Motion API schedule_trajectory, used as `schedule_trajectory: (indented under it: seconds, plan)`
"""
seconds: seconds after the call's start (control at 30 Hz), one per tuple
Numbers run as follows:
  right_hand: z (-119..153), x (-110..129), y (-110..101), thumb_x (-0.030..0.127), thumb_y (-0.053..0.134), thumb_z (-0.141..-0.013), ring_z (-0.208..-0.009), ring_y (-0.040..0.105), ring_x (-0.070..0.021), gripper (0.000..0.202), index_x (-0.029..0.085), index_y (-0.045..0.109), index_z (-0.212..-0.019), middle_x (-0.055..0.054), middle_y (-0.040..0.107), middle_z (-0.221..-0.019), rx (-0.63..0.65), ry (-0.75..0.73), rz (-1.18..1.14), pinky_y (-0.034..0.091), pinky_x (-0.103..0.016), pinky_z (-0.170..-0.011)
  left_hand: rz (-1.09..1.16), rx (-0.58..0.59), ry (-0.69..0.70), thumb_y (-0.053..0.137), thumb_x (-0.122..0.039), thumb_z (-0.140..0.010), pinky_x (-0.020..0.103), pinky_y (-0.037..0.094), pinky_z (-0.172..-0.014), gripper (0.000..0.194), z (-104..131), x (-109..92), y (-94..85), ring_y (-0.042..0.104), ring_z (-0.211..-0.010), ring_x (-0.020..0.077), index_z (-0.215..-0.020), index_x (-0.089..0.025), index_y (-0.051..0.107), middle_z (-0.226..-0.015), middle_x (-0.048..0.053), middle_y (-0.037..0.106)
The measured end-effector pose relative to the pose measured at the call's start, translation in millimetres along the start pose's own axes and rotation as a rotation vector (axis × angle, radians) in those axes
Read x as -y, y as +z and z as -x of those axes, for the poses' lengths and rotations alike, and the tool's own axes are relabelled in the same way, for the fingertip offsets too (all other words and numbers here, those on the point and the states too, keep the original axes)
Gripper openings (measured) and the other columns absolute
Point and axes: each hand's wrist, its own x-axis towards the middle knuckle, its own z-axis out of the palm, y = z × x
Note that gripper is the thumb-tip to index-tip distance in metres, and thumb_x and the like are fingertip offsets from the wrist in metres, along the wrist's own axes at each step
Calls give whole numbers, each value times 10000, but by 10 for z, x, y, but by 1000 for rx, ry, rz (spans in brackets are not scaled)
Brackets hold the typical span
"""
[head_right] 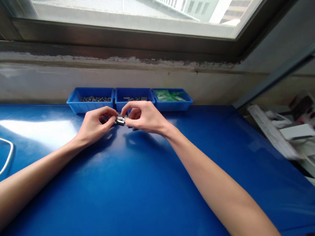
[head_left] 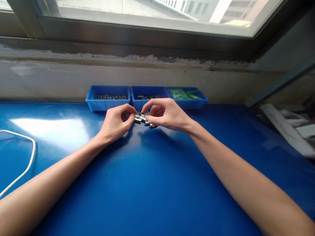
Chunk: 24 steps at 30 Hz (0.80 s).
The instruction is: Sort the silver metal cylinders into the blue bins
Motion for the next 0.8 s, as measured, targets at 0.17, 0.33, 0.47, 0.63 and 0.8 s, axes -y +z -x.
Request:
schedule_trajectory:
  seconds: [0.17, 0.33, 0.47, 0.63, 0.8]
  plan:
    - [-102, -178, 5, 317, 700, -750, -549, 628, -126, 261, 162, 717, -958, 4, 677, -651, -339, 94, -225, 543, -248, -568, -62, 32, 81, 572, -203, -835, 245, 464, -661, 165, 11, 24, 30, 616, -693, 138, -898, -163, 719, -844, 33, 735]
    - [-162, -256, 6, 328, 719, -761, -779, 732, -148, 318, 176, 702, -1040, -35, 752, -859, -474, 149, -385, 598, -273, -769, -91, 46, 119, 590, -171, -793, 249, 469, -672, 170, 16, 24, 33, 608, -705, 141, -881, -158, 735, -858, 43, 718]
    - [-153, -197, 11, 299, 731, -768, -850, 742, -158, 302, 183, 701, -1046, -52, 764, -965, -471, 127, -416, 595, -291, -831, -134, 81, 156, 637, -228, -792, 269, 494, -731, 170, 36, 8, 31, 644, -783, 165, -895, -167, 758, -912, 57, 706]
    - [-122, -136, 26, 284, 699, -787, -748, 720, -153, 204, 148, 741, -934, -67, 765, -876, -316, 133, -322, 585, -262, -707, -209, 118, 195, 654, -276, -823, 306, 513, -813, 211, 63, 1, 43, 658, -858, 193, -978, -177, 757, -973, 68, 688]
    - [-114, -179, 37, 256, 685, -785, -687, 689, -135, 176, 147, 747, -909, -58, 753, -814, -276, 128, -281, 555, -228, -634, -271, 128, 187, 645, -285, -842, 336, 507, -854, 207, 63, 27, 31, 646, -934, 223, -994, -185, 744, -1011, 76, 671]
